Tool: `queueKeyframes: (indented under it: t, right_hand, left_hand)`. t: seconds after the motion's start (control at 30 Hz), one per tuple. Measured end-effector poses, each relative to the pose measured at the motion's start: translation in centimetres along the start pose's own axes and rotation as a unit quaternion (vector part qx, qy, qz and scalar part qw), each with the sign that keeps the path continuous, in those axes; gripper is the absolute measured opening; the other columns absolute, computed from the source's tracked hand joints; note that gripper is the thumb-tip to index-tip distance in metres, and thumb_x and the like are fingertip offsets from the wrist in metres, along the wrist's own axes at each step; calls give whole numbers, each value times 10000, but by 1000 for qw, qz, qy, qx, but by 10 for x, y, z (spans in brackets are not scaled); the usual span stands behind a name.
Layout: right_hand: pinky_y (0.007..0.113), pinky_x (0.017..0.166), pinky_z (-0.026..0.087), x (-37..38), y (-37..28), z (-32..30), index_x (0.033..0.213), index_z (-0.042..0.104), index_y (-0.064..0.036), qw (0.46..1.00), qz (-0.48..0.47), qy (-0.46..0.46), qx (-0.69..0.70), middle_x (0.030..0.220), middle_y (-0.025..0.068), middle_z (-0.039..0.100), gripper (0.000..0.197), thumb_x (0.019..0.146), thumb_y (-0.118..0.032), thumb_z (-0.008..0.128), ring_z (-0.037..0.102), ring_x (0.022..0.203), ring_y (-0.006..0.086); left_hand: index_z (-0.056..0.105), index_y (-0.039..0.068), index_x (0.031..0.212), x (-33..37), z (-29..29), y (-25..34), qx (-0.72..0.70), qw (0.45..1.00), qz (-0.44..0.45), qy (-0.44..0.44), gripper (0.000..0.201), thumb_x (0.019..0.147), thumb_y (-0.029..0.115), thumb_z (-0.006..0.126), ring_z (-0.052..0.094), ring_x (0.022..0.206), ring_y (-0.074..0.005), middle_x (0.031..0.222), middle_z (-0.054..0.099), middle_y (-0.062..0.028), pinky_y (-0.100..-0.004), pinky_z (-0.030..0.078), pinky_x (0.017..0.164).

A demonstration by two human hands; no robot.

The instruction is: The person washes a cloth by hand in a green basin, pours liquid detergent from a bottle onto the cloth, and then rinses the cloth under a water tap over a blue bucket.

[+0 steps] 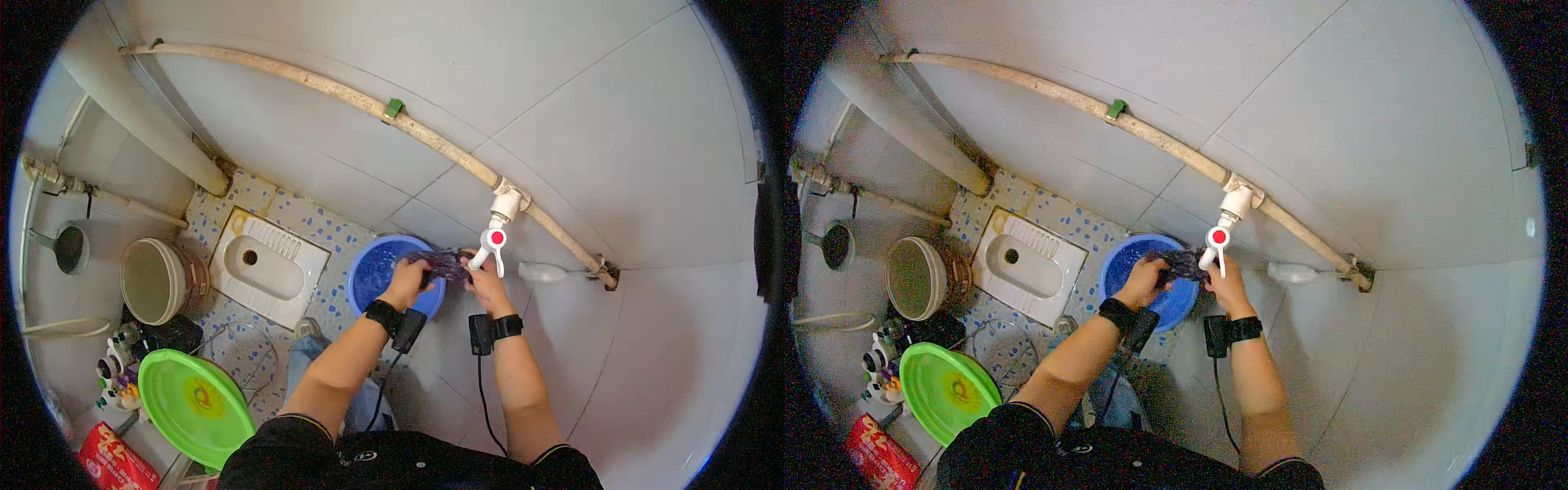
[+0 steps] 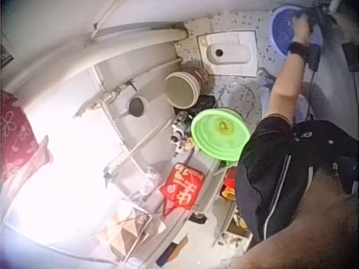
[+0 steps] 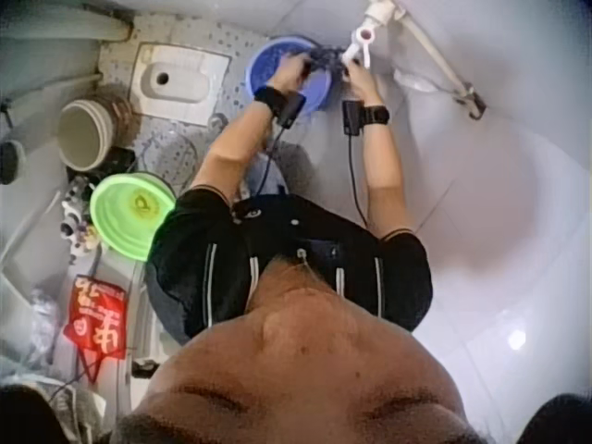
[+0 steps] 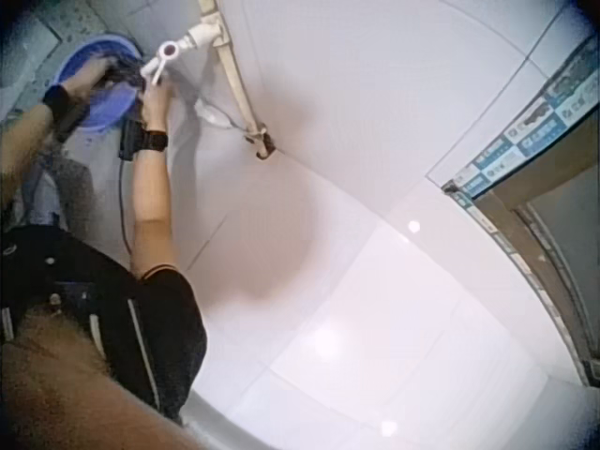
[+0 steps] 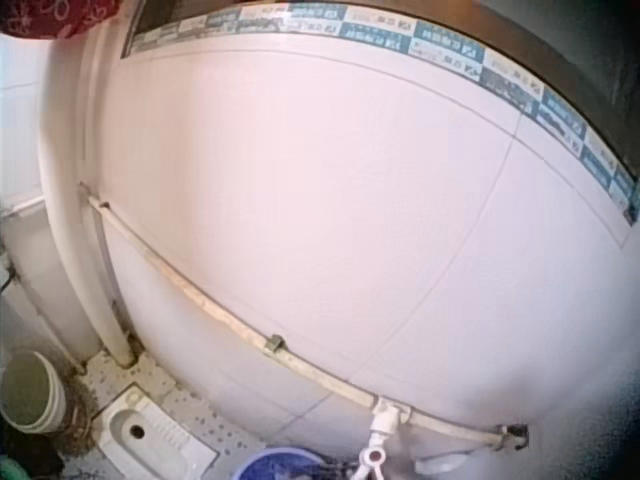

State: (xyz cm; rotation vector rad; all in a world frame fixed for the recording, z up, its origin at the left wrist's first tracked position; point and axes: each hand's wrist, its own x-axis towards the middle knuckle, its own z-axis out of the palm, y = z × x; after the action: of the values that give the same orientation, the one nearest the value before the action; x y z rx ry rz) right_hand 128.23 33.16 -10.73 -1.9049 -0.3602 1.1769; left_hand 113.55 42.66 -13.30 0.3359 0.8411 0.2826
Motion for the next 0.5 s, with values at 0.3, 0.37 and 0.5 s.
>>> queueKeyframes:
  t: [0.3, 0.37, 0.5]
  right_hand:
    - [299, 525, 389, -34, -34, 44, 916, 523, -56, 995, 30, 54, -72, 842, 47, 560, 351, 784, -382, 521, 468, 664, 143]
    - [320, 523, 386, -7, -1, 50, 861, 515, -26, 980, -86, -1, -181, 737, 71, 536, 348, 799, -368, 503, 457, 632, 149]
    - [285, 546, 376, 13, 6, 30, 703, 506, 14, 974, -144, 108, -137, 628, 37, 492, 333, 826, -294, 479, 440, 607, 122]
  left_hand:
    - [387, 99, 723, 28, 5, -26, -84, 993, -86, -18, 292, 846, 364, 397, 287, 374, -112, 498, 311, -15, -229, 215, 331]
    - [420, 43, 941, 43, 6, -39, -16, 999, -45, -6, 367, 832, 394, 426, 385, 391, -142, 631, 462, -75, -267, 275, 301]
    - [406, 17, 925, 18, 41, -39, 90, 996, 6, -28, 263, 840, 261, 359, 392, 351, -143, 593, 465, -92, -292, 270, 279]
